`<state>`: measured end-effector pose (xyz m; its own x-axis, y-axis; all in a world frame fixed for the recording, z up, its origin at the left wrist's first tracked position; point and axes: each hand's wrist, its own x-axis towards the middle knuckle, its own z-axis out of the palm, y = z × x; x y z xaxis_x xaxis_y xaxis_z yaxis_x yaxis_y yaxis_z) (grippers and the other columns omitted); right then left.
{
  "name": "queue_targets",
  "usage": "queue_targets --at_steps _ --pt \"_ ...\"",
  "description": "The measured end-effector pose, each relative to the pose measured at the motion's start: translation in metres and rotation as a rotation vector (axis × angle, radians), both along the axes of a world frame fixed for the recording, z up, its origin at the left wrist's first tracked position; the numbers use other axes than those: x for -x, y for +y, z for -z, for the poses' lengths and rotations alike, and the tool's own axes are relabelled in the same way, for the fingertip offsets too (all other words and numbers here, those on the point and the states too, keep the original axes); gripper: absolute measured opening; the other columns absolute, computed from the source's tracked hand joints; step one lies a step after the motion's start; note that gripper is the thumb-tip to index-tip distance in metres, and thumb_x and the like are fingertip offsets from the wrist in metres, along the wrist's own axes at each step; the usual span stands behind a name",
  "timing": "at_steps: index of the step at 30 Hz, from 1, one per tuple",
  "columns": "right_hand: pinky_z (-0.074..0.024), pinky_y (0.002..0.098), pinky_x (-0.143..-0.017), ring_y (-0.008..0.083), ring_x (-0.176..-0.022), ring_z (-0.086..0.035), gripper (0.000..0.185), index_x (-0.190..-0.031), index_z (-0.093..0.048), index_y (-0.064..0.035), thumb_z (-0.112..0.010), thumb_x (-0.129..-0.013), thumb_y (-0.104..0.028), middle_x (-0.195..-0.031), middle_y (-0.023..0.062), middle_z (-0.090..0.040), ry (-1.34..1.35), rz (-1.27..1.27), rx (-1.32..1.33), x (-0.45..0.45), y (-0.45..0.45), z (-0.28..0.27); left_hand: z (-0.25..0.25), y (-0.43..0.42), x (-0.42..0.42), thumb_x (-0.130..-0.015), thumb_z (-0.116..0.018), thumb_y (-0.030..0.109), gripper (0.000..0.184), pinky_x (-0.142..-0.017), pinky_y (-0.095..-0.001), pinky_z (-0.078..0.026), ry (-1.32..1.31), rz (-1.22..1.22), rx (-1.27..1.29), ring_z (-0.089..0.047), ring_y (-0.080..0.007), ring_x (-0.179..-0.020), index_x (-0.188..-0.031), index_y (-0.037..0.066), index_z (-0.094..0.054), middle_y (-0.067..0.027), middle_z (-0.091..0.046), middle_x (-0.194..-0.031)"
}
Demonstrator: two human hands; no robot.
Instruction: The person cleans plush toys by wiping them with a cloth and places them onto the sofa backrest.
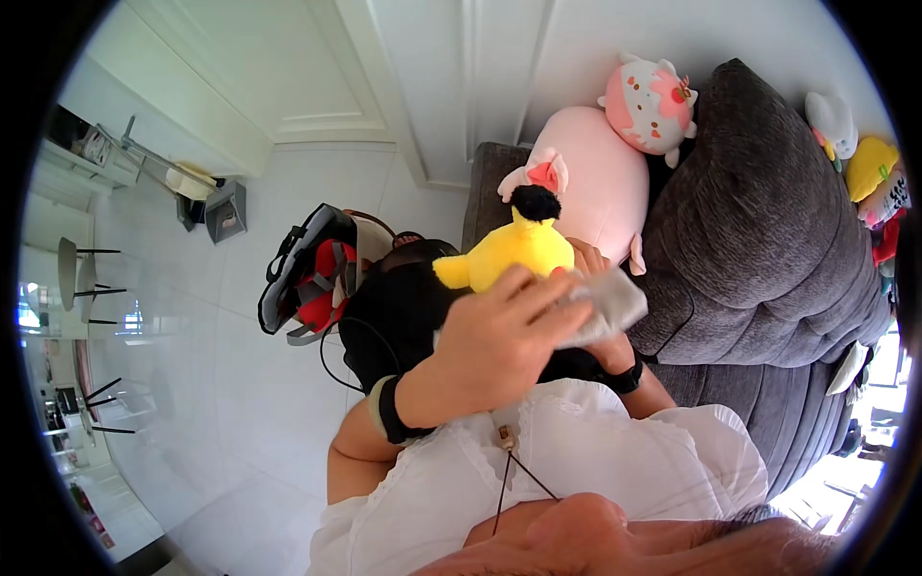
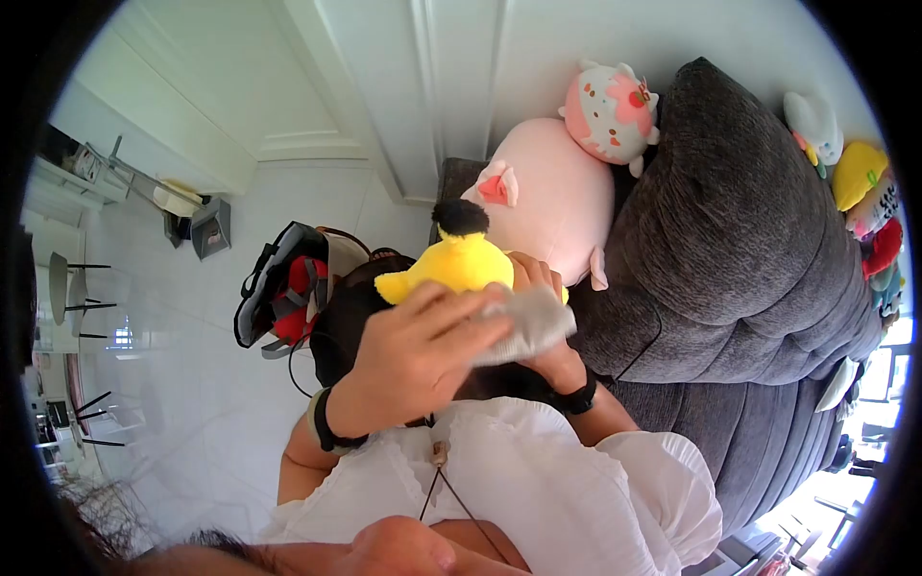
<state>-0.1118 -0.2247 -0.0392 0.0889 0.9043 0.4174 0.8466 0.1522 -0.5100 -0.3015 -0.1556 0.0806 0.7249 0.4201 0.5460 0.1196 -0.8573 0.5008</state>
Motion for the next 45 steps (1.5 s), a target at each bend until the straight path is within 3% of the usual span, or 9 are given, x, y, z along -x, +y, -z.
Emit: queue_targets --at_steps 2,12,15,19,25,28,33,38,45 --pt "-0.0418 0.0450 -0.093 0.0346 -0.110 -0.057 0.068 -0.117 -0.062 -0.0016 -0.085 -0.058 -0.024 -0.122 0.0157 -0.060 0.093 -0.045 0.118 0.004 -0.002 -0.012 0.006 0.005 -0.009 -0.068 -0.070 0.004 0.035 -0.067 -0.0311 -0.054 -0.006 -0.206 -0.168 -0.061 -0.0242 -0.085 -0.101 0.013 -0.072 -0.0039 -0.066 -0.113" --pt "-0.0401 0.0456 -0.094 0.0353 -0.110 -0.055 0.079 -0.124 -0.057 -0.0015 -0.086 -0.052 -0.018 -0.122 0.0149 -0.059 -0.069 0.131 0.076 -0.006 -0.010 -0.026 0.007 0.053 0.029 -0.074 -0.066 0.001 0.038 -0.071 -0.0395 -0.054 0.255 -0.739 -0.291 -0.058 -0.0301 -0.097 -0.108 0.015 -0.071 -0.0055 -0.061 -0.114" --pt "-0.0400 0.0460 -0.094 0.0350 -0.111 -0.055 0.079 -0.125 -0.058 -0.0022 -0.085 -0.052 -0.019 -0.122 0.0141 -0.059 -0.062 0.115 0.098 -0.008 -0.009 -0.022 -0.003 0.047 0.025 -0.071 -0.060 -0.007 0.047 -0.080 -0.0394 -0.053 0.074 -0.619 -0.267 -0.059 -0.0324 -0.099 -0.111 0.013 -0.074 -0.0086 -0.063 -0.116" --pt "-0.0403 0.0459 -0.094 0.0356 -0.111 -0.054 0.078 -0.124 -0.058 -0.0017 -0.084 -0.053 -0.020 -0.121 0.0148 -0.059 -0.066 0.050 0.121 -0.004 -0.005 -0.020 0.011 0.013 -0.003 -0.072 -0.065 -0.001 0.042 -0.074 -0.0368 -0.055 0.074 -0.206 -0.259 -0.061 -0.0278 -0.092 -0.109 0.017 -0.075 -0.0064 -0.063 -0.116" --pt "-0.0405 0.0450 -0.094 0.0362 -0.110 -0.054 0.077 -0.124 -0.057 -0.0009 -0.084 -0.054 -0.018 -0.120 0.0154 -0.058 -0.046 0.073 0.133 -0.006 -0.009 -0.020 0.035 0.054 0.012 -0.077 -0.061 -0.004 0.042 -0.082 -0.0394 -0.053 0.182 -0.617 -0.168 -0.059 -0.0311 -0.101 -0.113 0.014 -0.074 -0.0078 -0.062 -0.118" --pt "-0.0404 0.0451 -0.095 0.0356 -0.110 -0.055 0.078 -0.124 -0.057 -0.0015 -0.084 -0.053 -0.018 -0.121 0.0154 -0.058 -0.025 0.077 0.132 -0.005 -0.009 -0.021 0.025 0.056 0.023 -0.078 -0.060 -0.005 0.042 -0.088 -0.0394 -0.051 0.099 -0.601 -0.020 -0.058 -0.0335 -0.104 -0.116 0.010 -0.072 -0.0104 -0.062 -0.120" --pt "-0.0405 0.0454 -0.095 0.0354 -0.111 -0.055 0.078 -0.124 -0.058 -0.0020 -0.085 -0.053 -0.017 -0.121 0.0151 -0.059 -0.011 0.076 0.116 -0.001 -0.004 -0.022 0.043 0.042 0.012 -0.081 -0.061 -0.001 0.043 -0.092 -0.0406 -0.050 0.001 -0.262 0.312 -0.058 -0.0338 -0.109 -0.123 0.008 -0.064 -0.0107 -0.064 -0.120" --pt "-0.0406 0.0453 -0.094 0.0352 -0.110 -0.056 0.076 -0.122 -0.060 -0.0016 -0.085 -0.052 -0.016 -0.120 0.0153 -0.060 -0.030 0.078 0.098 -0.005 -0.011 -0.021 0.049 0.046 0.024 -0.081 -0.063 0.001 0.041 -0.086 -0.0405 -0.052 0.105 -0.162 0.335 -0.060 -0.0332 -0.102 -0.122 0.008 -0.064 -0.0093 -0.066 -0.114" --pt "-0.0409 0.0451 -0.095 0.0361 -0.107 -0.057 0.074 -0.121 -0.060 -0.0008 -0.085 -0.053 -0.016 -0.119 0.0162 -0.061 -0.088 0.166 0.021 -0.010 -0.008 -0.022 0.062 0.038 0.037 -0.080 -0.065 0.004 0.033 -0.082 -0.0422 -0.051 0.464 -0.340 0.202 -0.060 -0.0324 -0.099 -0.113 0.006 -0.067 -0.0092 -0.065 -0.107"
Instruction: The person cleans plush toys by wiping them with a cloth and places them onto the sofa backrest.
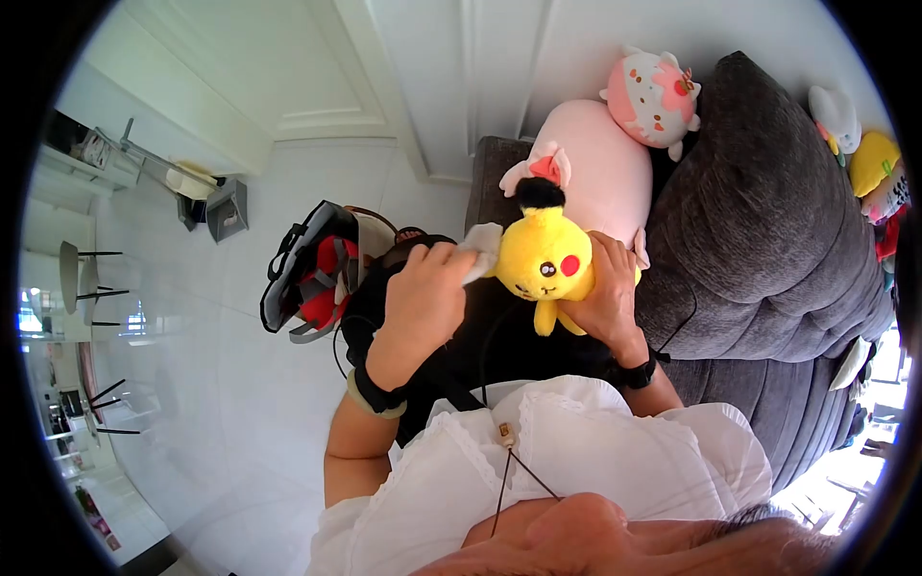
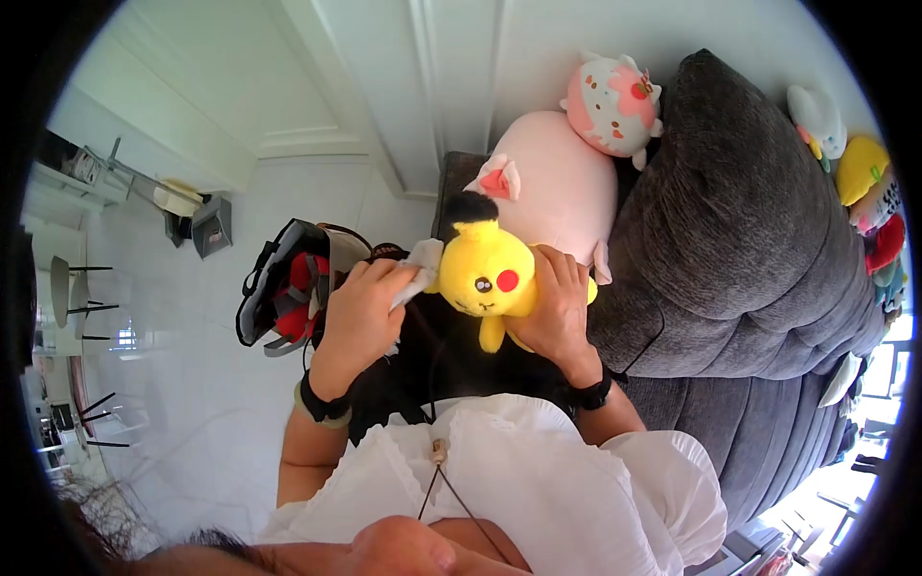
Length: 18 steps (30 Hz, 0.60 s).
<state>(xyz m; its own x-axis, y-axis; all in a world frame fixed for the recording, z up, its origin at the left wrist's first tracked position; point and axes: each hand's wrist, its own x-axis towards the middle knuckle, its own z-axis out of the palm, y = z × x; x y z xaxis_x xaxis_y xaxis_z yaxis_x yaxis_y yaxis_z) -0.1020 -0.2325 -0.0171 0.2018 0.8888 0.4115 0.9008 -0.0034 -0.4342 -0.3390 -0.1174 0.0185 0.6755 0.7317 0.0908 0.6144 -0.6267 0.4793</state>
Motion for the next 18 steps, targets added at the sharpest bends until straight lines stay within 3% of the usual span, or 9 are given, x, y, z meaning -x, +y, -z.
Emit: queue_targets --at_steps 3,7,11,12,16,18 --pt "-0.0422 0.0462 -0.094 0.0374 -0.106 -0.058 0.071 -0.120 -0.060 -0.0016 -0.085 -0.056 -0.016 -0.117 0.0171 -0.061 0.105 0.018 -0.051 -0.007 0.002 0.000 0.007 0.005 0.006 -0.077 -0.064 0.002 0.041 -0.080 -0.0416 -0.052 0.145 -0.174 -0.158 -0.059 -0.0310 -0.102 -0.117 0.010 -0.067 -0.0075 -0.064 -0.113" --pt "-0.0449 0.0455 -0.093 0.0357 -0.103 -0.059 0.066 -0.120 -0.061 -0.0021 -0.085 -0.059 -0.013 -0.110 0.0151 -0.062 0.217 0.042 -0.005 -0.008 0.005 -0.006 -0.015 0.001 0.003 -0.072 -0.066 -0.002 0.051 -0.079 -0.0404 -0.053 -0.183 -0.250 -0.346 -0.058 -0.0308 -0.099 -0.120 0.014 -0.069 -0.0074 -0.064 -0.118" --pt "-0.0474 0.0422 -0.090 0.0330 -0.100 -0.060 0.066 -0.120 -0.061 -0.0019 -0.085 -0.059 -0.011 -0.107 0.0123 -0.062 0.272 0.038 -0.016 0.000 0.009 -0.005 -0.011 -0.018 -0.020 -0.068 -0.068 -0.002 0.048 -0.075 -0.0375 -0.055 -0.396 0.036 -0.450 -0.061 -0.0292 -0.093 -0.114 0.014 -0.071 -0.0060 -0.064 -0.117" --pt "-0.0477 0.0414 -0.090 0.0329 -0.100 -0.061 0.066 -0.120 -0.061 -0.0019 -0.085 -0.059 -0.011 -0.107 0.0123 -0.062 0.286 0.036 -0.023 0.000 0.009 -0.002 -0.007 -0.024 -0.024 -0.069 -0.068 -0.002 0.049 -0.072 -0.0356 -0.056 -0.359 0.090 -0.425 -0.062 -0.0279 -0.091 -0.115 0.014 -0.071 -0.0058 -0.063 -0.118" --pt "-0.0485 0.0401 -0.091 0.0325 -0.100 -0.062 0.067 -0.120 -0.060 -0.0014 -0.085 -0.058 -0.010 -0.108 0.0124 -0.063 0.232 0.080 0.013 -0.002 0.004 0.001 0.006 -0.011 -0.015 -0.070 -0.067 -0.002 0.051 -0.081 -0.0382 -0.055 -0.181 -0.107 -0.328 -0.061 -0.0306 -0.099 -0.118 0.012 -0.069 -0.0092 -0.062 -0.118" --pt "-0.0505 0.0386 -0.090 0.0273 -0.101 -0.062 0.065 -0.120 -0.060 0.0002 -0.084 -0.059 -0.006 -0.108 0.0126 -0.063 0.336 0.085 0.035 -0.003 0.002 0.001 0.005 -0.003 -0.008 -0.072 -0.066 -0.004 0.051 -0.086 -0.0400 -0.053 -0.251 -0.186 -0.267 -0.061 -0.0335 -0.102 -0.121 0.009 -0.068 -0.0129 -0.063 -0.117"
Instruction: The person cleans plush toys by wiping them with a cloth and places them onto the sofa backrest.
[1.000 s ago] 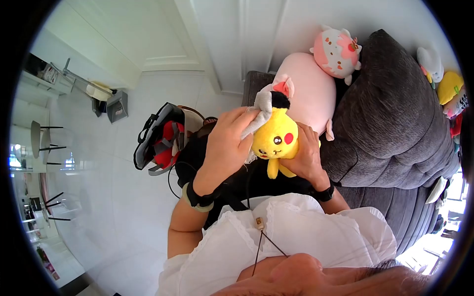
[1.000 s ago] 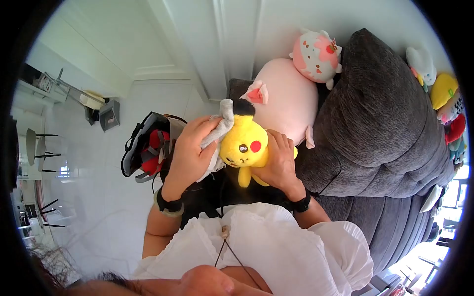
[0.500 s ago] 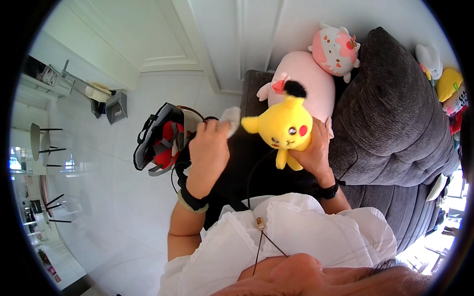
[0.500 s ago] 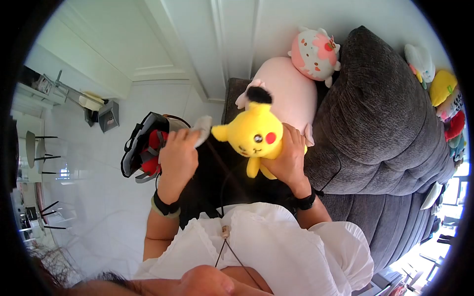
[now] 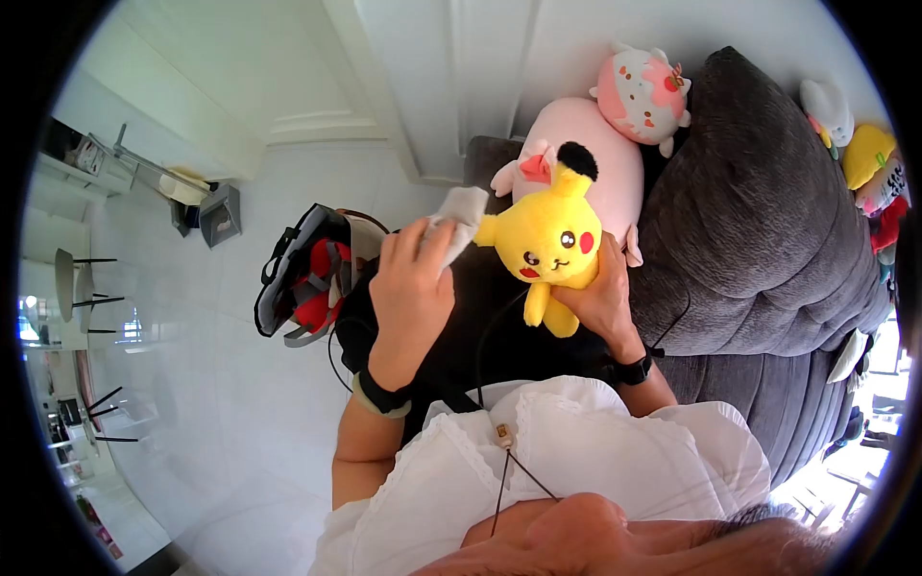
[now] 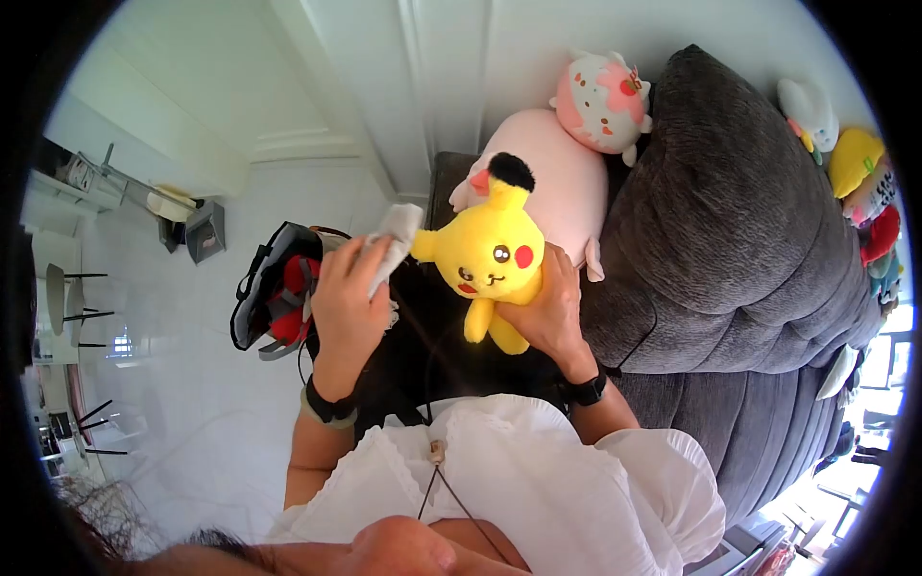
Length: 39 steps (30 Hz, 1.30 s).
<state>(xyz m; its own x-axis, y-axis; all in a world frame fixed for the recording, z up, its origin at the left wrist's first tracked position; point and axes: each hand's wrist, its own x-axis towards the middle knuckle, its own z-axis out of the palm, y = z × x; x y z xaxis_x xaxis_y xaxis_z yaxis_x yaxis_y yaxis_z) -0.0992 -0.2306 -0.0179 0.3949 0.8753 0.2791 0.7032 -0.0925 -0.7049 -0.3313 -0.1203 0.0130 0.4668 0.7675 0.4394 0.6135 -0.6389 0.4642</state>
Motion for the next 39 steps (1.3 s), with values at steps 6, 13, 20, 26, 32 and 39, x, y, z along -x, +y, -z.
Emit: queue_targets --at_steps 6,13,20,26,32,39 --pt "-0.0567 0.0371 -0.083 0.0297 -0.098 -0.070 0.065 -0.129 -0.049 0.0034 -0.082 -0.078 -0.018 -0.111 0.0197 -0.068 0.562 0.163 -0.174 -0.029 0.014 -0.023 -0.007 0.002 -0.004 -0.081 -0.066 -0.004 0.041 -0.093 -0.0378 -0.051 -0.384 0.071 0.077 -0.064 -0.0319 -0.107 -0.121 0.003 -0.068 -0.0174 -0.064 -0.120" --pt "-0.0405 0.0495 -0.108 0.0488 -0.133 -0.045 0.074 -0.147 -0.036 0.0044 -0.065 -0.094 -0.038 -0.149 0.0353 -0.037 -0.395 0.348 -0.053 -0.079 0.042 -0.023 -0.008 -0.001 -0.020 -0.086 -0.068 0.000 0.037 -0.096 -0.0362 -0.049 -0.601 0.153 0.264 -0.064 -0.0294 -0.111 -0.122 -0.001 -0.065 -0.0179 -0.064 -0.124" --pt "-0.0410 0.0415 -0.109 0.0270 -0.139 -0.044 0.098 -0.155 -0.028 -0.0011 -0.085 -0.080 -0.027 -0.152 0.0174 -0.041 0.411 -0.378 -0.048 0.010 -0.005 -0.044 0.004 -0.014 -0.034 -0.089 -0.068 0.005 0.041 -0.099 -0.0380 -0.047 -0.676 0.179 0.422 -0.062 -0.0332 -0.114 -0.127 -0.003 -0.058 -0.0197 -0.061 -0.127" --pt "-0.0494 0.0359 -0.096 0.0179 -0.110 -0.061 0.066 -0.136 -0.049 -0.0021 -0.081 -0.086 -0.032 -0.118 0.0080 -0.064 0.930 -0.532 0.247 0.034 0.023 -0.011 -0.014 -0.016 -0.011 -0.080 -0.065 -0.002 0.052 -0.104 -0.0416 -0.044 -0.259 0.554 0.401 -0.059 -0.0366 -0.115 -0.132 -0.001 -0.058 -0.0186 -0.060 -0.133" --pt "-0.0536 0.0432 -0.082 0.0358 -0.095 -0.066 0.045 -0.123 -0.059 -0.0043 -0.069 -0.080 -0.013 -0.101 0.0164 -0.066 0.069 -0.993 0.146 0.041 0.017 0.002 -0.038 0.010 0.010 -0.084 -0.065 -0.001 0.025 -0.089 -0.0342 -0.050 -0.388 0.716 0.587 -0.065 -0.0244 -0.098 -0.108 0.000 -0.067 -0.0104 -0.067 -0.107" --pt "-0.0494 0.0390 -0.093 0.0311 -0.110 -0.060 0.035 -0.119 -0.064 -0.0064 -0.064 -0.085 -0.012 -0.113 0.0146 -0.065 0.128 -1.101 0.039 0.039 -0.001 0.013 -0.022 -0.016 -0.028 -0.072 -0.085 0.013 0.036 -0.085 -0.0366 -0.052 -0.186 0.971 0.444 -0.060 -0.0307 -0.099 -0.101 0.006 -0.065 -0.0102 -0.062 -0.106"
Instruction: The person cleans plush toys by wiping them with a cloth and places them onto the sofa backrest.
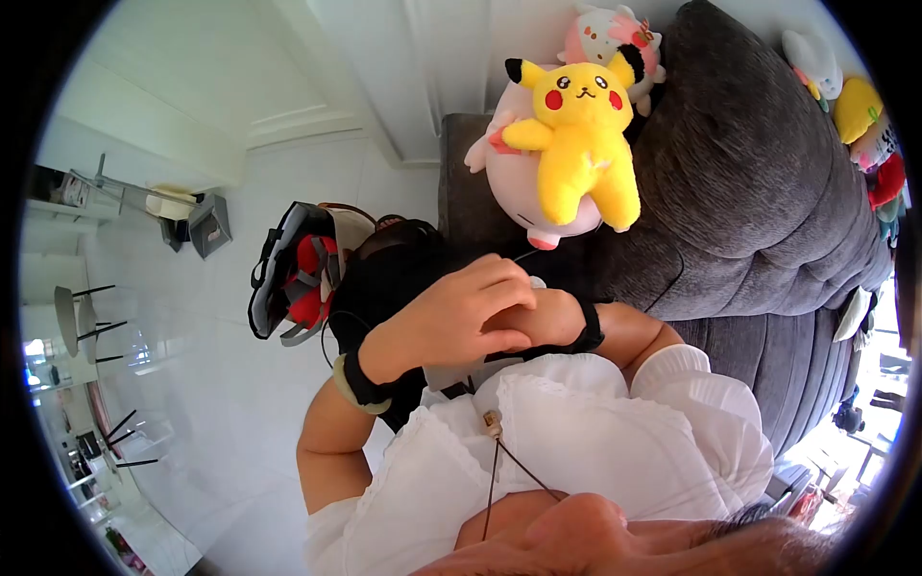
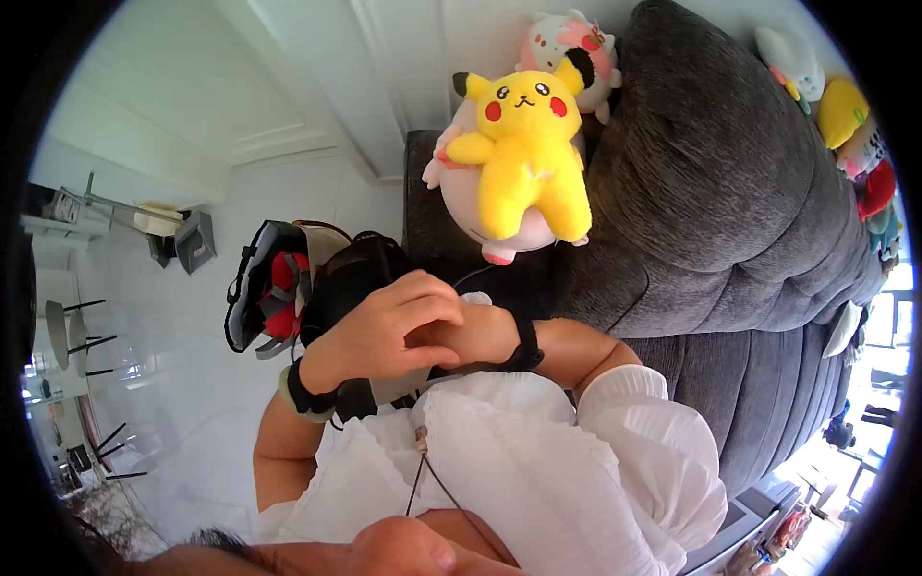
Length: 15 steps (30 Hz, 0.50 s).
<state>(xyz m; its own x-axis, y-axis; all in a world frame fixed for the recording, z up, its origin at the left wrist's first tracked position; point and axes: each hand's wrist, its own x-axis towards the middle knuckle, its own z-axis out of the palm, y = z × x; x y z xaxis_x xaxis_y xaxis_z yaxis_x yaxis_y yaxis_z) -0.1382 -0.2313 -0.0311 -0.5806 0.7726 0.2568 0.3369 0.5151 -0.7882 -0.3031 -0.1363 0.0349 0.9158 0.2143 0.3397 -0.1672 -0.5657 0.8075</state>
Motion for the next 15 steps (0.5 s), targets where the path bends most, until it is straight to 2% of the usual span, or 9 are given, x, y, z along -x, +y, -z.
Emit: queue_targets --at_steps 3,6,8,10,14,15 --pt "-0.0494 0.0379 -0.093 0.0297 -0.111 -0.060 0.037 -0.121 -0.064 -0.0069 -0.066 -0.085 -0.017 -0.115 0.0132 -0.064 -0.154 0.087 -0.082 0.007 0.005 0.009 0.005 0.000 0.012 -0.069 -0.087 0.018 0.041 -0.086 -0.0379 -0.052 0.100 0.013 -0.116 -0.059 -0.0313 -0.101 -0.100 0.004 -0.063 -0.0106 -0.061 -0.108" --pt "-0.0501 0.0371 -0.092 0.0288 -0.110 -0.061 0.038 -0.121 -0.064 -0.0072 -0.067 -0.085 -0.021 -0.115 0.0109 -0.064 0.067 0.201 -0.181 0.015 -0.009 0.054 0.002 -0.008 -0.003 -0.068 -0.087 0.019 0.042 -0.085 -0.0377 -0.053 -0.121 0.047 -0.159 -0.061 -0.0310 -0.098 -0.098 0.003 -0.062 -0.0116 -0.060 -0.107" --pt "-0.0505 0.0370 -0.092 0.0284 -0.110 -0.061 0.038 -0.121 -0.064 -0.0078 -0.067 -0.086 -0.022 -0.117 0.0101 -0.064 0.080 0.129 -0.208 0.011 -0.012 0.066 -0.010 -0.012 -0.010 -0.068 -0.087 0.019 0.041 -0.083 -0.0375 -0.054 -0.095 0.006 -0.134 -0.061 -0.0309 -0.096 -0.095 0.003 -0.062 -0.0119 -0.060 -0.106" --pt "-0.0507 0.0370 -0.091 0.0281 -0.110 -0.061 0.037 -0.122 -0.064 -0.0084 -0.066 -0.087 -0.023 -0.118 0.0094 -0.064 0.028 -0.002 -0.224 0.002 -0.010 0.065 -0.012 -0.013 -0.013 -0.067 -0.087 0.020 0.041 -0.081 -0.0376 -0.055 -0.056 -0.001 -0.125 -0.061 -0.0318 -0.097 -0.095 0.003 -0.061 -0.0123 -0.060 -0.107" --pt "-0.0512 0.0366 -0.092 0.0274 -0.109 -0.061 0.034 -0.124 -0.063 -0.0097 -0.062 -0.091 -0.020 -0.121 0.0095 -0.063 0.041 -0.006 -0.043 -0.006 -0.008 0.041 0.003 -0.015 -0.005 -0.067 -0.087 0.021 0.046 -0.080 -0.0387 -0.055 0.071 0.014 -0.139 -0.059 -0.0343 -0.100 -0.101 0.003 -0.061 -0.0129 -0.060 -0.110" --pt "-0.0513 0.0366 -0.092 0.0274 -0.110 -0.061 0.034 -0.124 -0.063 -0.0099 -0.061 -0.092 -0.019 -0.121 0.0097 -0.062 0.074 -0.001 -0.013 -0.009 -0.004 0.016 0.004 -0.016 -0.005 -0.067 -0.087 0.021 0.048 -0.080 -0.0390 -0.055 0.104 0.015 -0.143 -0.058 -0.0347 -0.101 -0.103 0.003 -0.061 -0.0129 -0.060 -0.111"
